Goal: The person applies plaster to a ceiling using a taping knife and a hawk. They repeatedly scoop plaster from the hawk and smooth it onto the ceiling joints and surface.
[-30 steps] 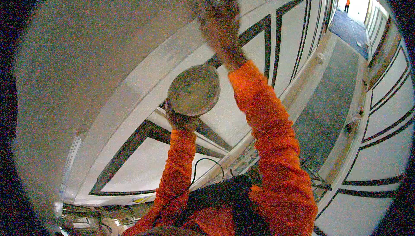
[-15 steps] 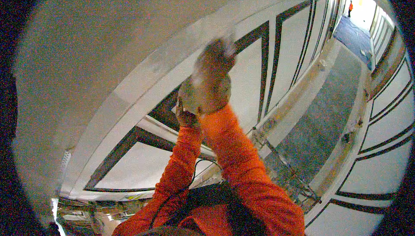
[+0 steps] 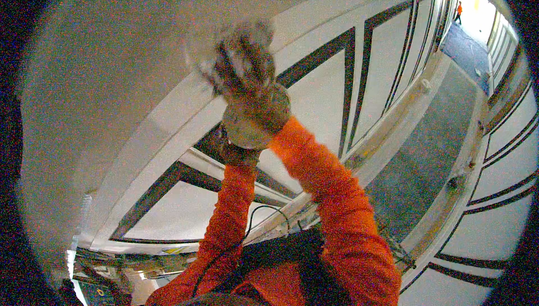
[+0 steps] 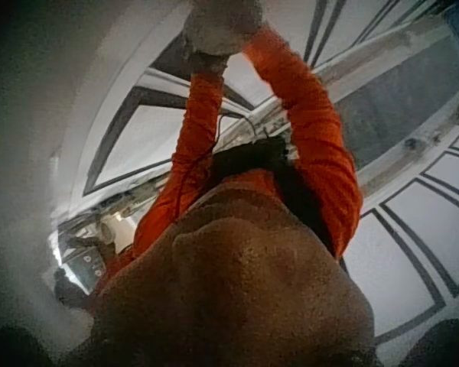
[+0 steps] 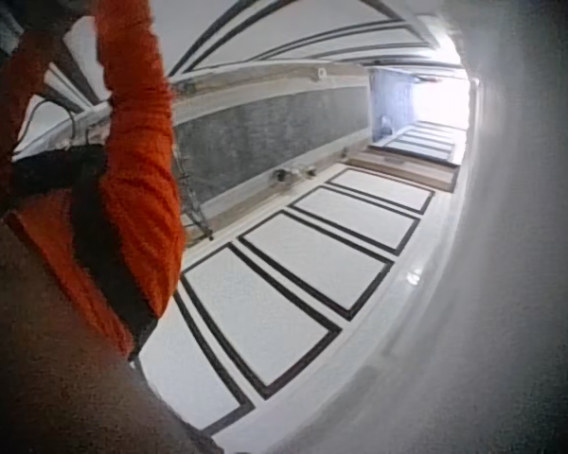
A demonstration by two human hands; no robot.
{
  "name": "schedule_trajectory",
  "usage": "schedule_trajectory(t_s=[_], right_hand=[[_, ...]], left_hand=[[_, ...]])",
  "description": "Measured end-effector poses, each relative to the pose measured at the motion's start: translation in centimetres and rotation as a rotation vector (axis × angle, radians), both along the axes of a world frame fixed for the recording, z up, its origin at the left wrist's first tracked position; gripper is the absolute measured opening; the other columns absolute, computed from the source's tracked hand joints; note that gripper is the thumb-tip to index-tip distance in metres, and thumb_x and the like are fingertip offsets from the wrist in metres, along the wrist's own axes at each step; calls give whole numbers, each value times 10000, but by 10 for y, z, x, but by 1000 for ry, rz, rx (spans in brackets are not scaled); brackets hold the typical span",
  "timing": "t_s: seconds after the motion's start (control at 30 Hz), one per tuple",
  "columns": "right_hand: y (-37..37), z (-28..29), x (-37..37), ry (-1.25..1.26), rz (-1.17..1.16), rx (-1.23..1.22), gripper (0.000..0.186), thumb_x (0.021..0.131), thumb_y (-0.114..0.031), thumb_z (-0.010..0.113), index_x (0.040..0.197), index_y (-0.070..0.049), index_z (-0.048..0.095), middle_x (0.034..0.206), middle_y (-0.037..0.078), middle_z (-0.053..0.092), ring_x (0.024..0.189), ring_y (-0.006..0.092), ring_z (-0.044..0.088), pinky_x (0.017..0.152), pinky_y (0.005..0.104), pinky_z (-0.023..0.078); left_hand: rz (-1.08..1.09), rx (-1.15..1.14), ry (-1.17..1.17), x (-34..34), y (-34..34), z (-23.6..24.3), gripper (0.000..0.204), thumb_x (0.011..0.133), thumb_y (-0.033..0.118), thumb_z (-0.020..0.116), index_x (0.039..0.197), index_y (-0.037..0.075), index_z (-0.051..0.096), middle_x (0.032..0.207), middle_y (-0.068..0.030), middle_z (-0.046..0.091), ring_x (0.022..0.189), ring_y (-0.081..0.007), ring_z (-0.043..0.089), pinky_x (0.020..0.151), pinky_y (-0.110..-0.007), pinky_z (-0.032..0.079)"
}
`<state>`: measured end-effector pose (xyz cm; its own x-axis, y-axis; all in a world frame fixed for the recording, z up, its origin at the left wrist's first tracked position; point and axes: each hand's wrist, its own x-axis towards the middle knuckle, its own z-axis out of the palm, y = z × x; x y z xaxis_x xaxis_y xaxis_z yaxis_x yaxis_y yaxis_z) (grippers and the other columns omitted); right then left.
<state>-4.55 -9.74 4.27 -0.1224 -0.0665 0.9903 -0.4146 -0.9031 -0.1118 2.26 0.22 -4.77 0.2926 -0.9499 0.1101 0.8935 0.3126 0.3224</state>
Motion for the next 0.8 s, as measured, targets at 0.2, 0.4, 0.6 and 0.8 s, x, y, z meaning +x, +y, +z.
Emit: schedule_trajectory(t_s=[0.2, 0.4, 0.6, 0.8], right_hand=[[20, -43, -29, -283, 360, 225, 515, 825, -112, 638, 1310, -37, 483, 1327, 151, 509, 1129, 310, 535, 935, 427, 457], [-12, 27, -63, -389, 456, 680, 397, 902, -66, 516, 1297, -36, 510, 999, 93, 650, 699, 210, 578, 613, 297, 490], [108, -36, 27, -34, 753, 394, 563, 772, -126, 621, 1324, -98, 512, 1375, 136, 462, 1174, 217, 468, 801, 424, 475], [43, 35, -59, -376, 305, 482, 548, 705, -38, 543, 1252, -38, 551, 1121, 174, 616, 988, 377, 593, 866, 407, 495]], left_hand=[[-45, 33, -16, -4, -2, -30, 594, 879, 434, 554, 1381, 144, 426, 1379, -132, 466, 1237, -359, 477, 941, -607, 458], [-4, 57, -66, 2, -3, -35, 584, 857, 450, 568, 1354, 164, 459, 1348, -140, 489, 1191, -367, 515, 882, -628, 486], [134, 23, -100, 13, 11, -35, 580, 863, 446, 565, 1352, 153, 461, 1352, -139, 486, 1196, -369, 510, 899, -620, 479], [121, 50, -37, 23, 24, -24, 577, 869, 443, 562, 1350, 141, 463, 1357, -138, 482, 1201, -370, 505, 915, -611, 472]])
